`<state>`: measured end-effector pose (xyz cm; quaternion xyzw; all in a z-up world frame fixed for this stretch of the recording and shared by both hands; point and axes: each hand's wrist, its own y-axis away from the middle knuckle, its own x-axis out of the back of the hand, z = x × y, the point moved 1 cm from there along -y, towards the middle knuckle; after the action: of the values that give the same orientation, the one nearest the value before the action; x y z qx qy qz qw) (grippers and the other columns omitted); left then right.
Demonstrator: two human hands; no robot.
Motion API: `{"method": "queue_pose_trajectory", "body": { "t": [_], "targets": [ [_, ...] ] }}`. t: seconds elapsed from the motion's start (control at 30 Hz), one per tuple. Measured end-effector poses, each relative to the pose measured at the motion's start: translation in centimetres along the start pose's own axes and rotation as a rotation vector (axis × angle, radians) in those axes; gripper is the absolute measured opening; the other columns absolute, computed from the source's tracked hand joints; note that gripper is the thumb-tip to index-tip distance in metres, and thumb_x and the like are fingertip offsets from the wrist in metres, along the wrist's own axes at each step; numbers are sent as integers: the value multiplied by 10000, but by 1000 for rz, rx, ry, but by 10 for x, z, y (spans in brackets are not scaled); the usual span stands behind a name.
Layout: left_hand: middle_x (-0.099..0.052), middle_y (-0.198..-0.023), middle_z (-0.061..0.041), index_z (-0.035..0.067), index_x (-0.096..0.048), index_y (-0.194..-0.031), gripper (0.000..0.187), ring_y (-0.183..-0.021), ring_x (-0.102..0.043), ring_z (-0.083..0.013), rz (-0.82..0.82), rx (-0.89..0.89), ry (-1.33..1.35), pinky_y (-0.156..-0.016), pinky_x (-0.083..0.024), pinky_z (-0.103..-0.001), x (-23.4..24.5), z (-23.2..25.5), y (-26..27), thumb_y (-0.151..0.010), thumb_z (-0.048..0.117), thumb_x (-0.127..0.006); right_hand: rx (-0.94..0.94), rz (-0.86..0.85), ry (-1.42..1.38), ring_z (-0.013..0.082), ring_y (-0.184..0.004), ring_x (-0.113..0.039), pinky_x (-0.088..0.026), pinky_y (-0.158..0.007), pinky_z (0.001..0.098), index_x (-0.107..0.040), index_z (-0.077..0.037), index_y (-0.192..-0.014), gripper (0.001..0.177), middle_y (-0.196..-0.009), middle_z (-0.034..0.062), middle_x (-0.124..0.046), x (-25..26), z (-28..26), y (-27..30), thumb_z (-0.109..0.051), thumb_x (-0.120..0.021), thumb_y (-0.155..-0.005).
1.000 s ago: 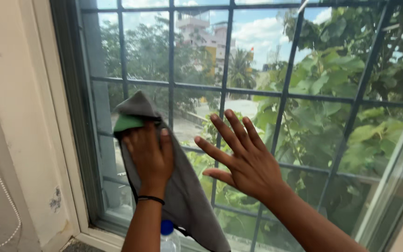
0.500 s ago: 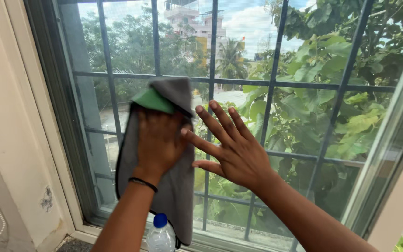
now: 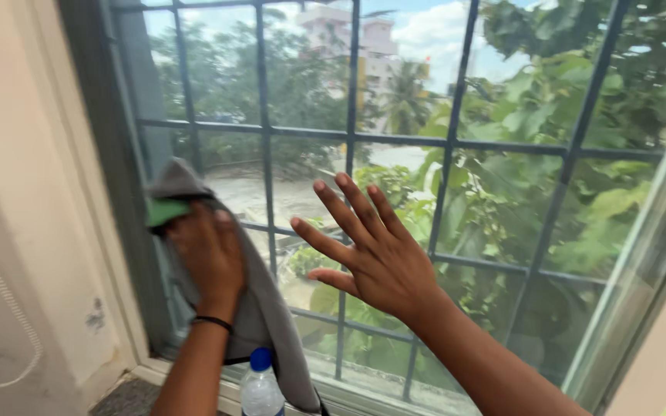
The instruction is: The person cleans the tracks and glass of a sliding window by wiping them with a cloth and applying liquid from a spray bottle.
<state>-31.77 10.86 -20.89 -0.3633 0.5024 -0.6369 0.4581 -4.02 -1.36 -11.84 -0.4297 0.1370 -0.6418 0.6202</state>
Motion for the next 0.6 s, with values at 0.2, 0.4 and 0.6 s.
{"method": "queue_pose_trajectory", "body": {
  "t": [0.2, 0.4, 0.6],
  "targets": [
    [-535, -1411, -291, -26, -475, -1476, 542, -1418, -415, -519, -126, -154, 74, -1241, -202, -671, 8, 38, -39, -1123, 379, -404, 23, 65, -95, 308, -1586, -125, -49, -1293, 495, -267, -389, -1631, 751, -1719, 96, -171, 3, 1, 0, -718, -422, -974],
    [-396, -1556, -357, -73, -356, -1588, 649, -1479, -291, -554, -100, -76, 57, -1222, -129, -663, 7, 16, -88, -1159, 413, -334, 1, 69, -62, 303, -1600, -117, -35, -1311, 482, -255, -405, -1640, 721, -1729, 85, -168, -3, 2, 2, -718, -400, -1007],
    [-405, -1575, -334, -73, -363, -1577, 656, -1505, -260, -548, -110, -80, 95, -1246, -96, -660, 10, 7, -84, -1162, 431, -301, -13, -16, -114, 330, -1590, -64, -11, -1282, 491, -236, -390, -1649, 755, -1728, 125, -107, -4, 3, 2, -721, -411, -993]
  ]
}}
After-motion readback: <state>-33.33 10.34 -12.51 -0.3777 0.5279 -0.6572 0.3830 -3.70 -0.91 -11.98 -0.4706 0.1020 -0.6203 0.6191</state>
